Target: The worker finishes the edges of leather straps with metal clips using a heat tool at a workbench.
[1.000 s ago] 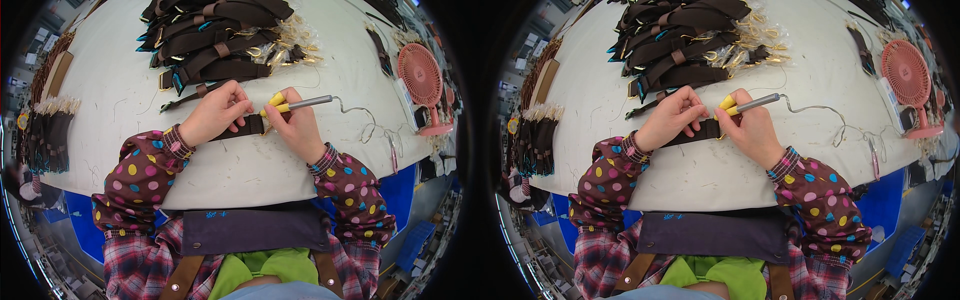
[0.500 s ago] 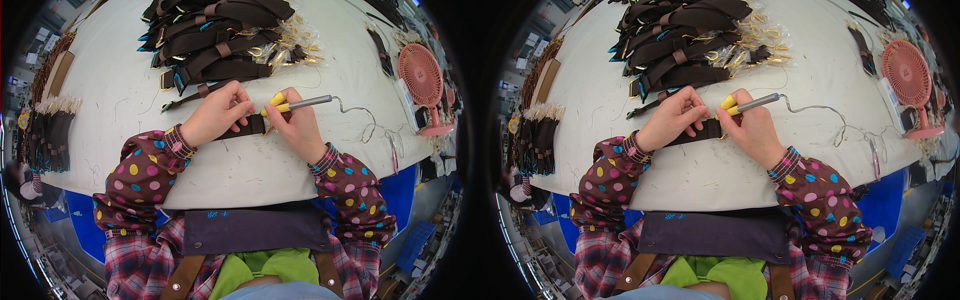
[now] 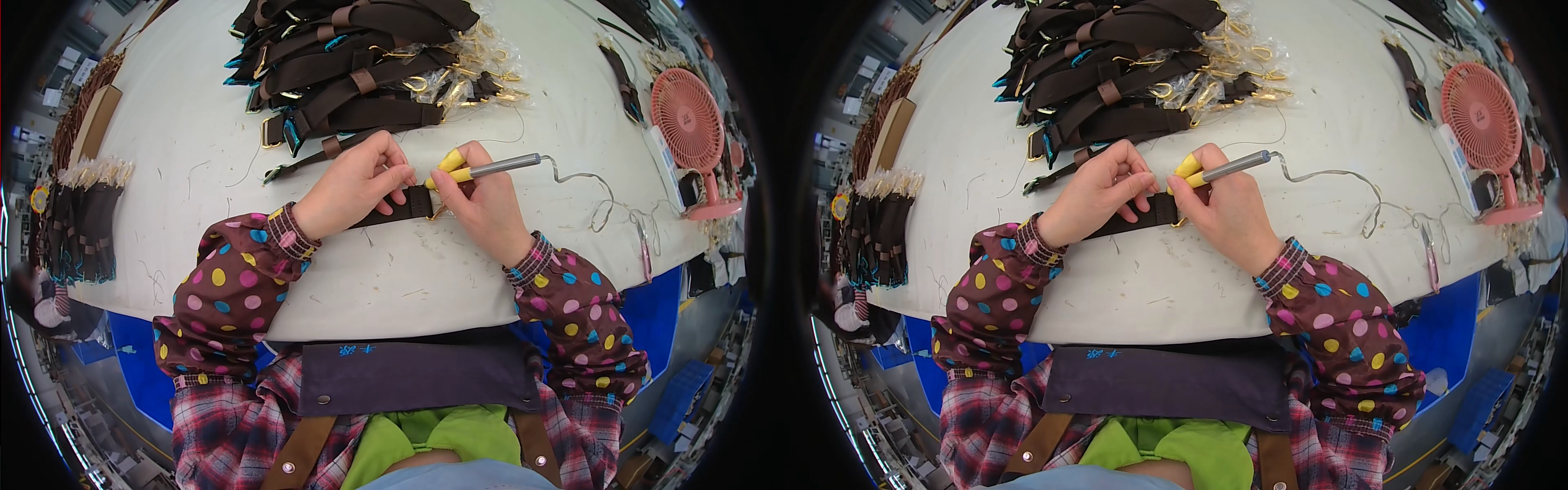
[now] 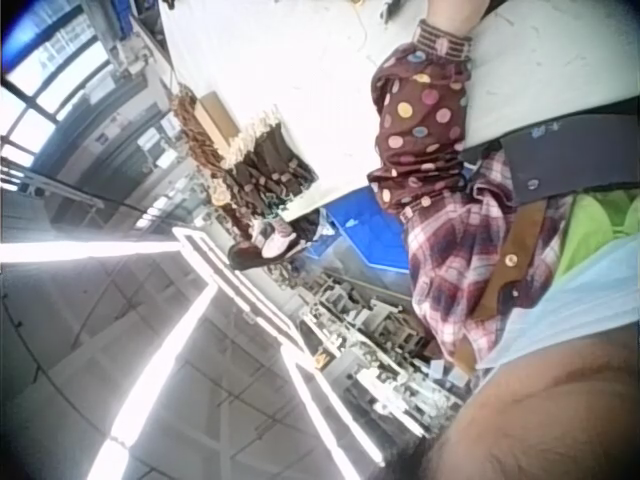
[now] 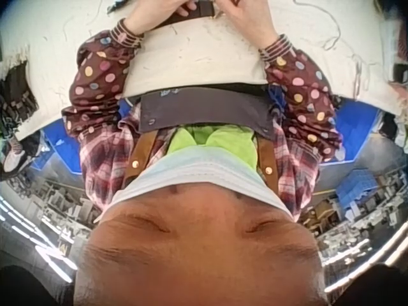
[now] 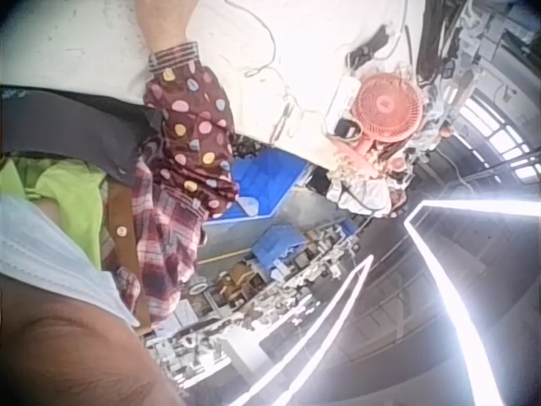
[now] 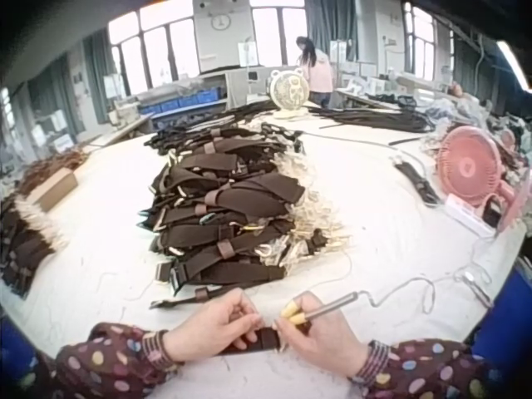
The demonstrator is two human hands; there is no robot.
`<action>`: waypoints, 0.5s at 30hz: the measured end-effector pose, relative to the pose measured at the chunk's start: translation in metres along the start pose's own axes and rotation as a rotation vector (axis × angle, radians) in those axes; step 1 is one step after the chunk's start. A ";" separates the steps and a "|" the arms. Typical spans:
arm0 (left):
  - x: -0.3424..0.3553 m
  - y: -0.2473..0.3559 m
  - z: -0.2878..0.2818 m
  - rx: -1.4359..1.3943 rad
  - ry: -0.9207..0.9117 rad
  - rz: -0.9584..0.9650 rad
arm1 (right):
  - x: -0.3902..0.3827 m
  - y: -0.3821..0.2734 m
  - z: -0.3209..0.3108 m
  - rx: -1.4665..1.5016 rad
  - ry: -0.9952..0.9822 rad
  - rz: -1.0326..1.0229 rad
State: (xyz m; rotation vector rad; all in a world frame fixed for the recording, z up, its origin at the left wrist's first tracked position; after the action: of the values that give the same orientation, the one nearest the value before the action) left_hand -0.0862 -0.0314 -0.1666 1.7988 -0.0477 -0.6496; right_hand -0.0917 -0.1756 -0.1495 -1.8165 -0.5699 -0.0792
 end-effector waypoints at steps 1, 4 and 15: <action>-0.001 0.001 0.000 0.001 0.002 0.000 | 0.000 -0.001 0.000 -0.007 -0.003 -0.001; -0.007 0.003 -0.006 -0.006 0.025 -0.029 | -0.002 -0.003 0.000 0.042 0.021 -0.002; -0.027 0.029 0.020 0.762 -0.063 0.382 | -0.010 -0.010 -0.002 0.118 -0.042 -0.036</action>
State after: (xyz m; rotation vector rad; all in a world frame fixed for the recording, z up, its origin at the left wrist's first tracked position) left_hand -0.1095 -0.0487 -0.1331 2.3995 -0.7489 -0.4309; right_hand -0.1038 -0.1790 -0.1436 -1.6966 -0.6241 -0.0306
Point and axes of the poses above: each hand's wrist, its own x-axis towards the middle knuckle, its own z-axis out of the palm, y = z × x, the point moved 8 cm from there along x, towards the middle knuckle, and after that the axes turned 9 degrees about -z, right-handed, at the moved point
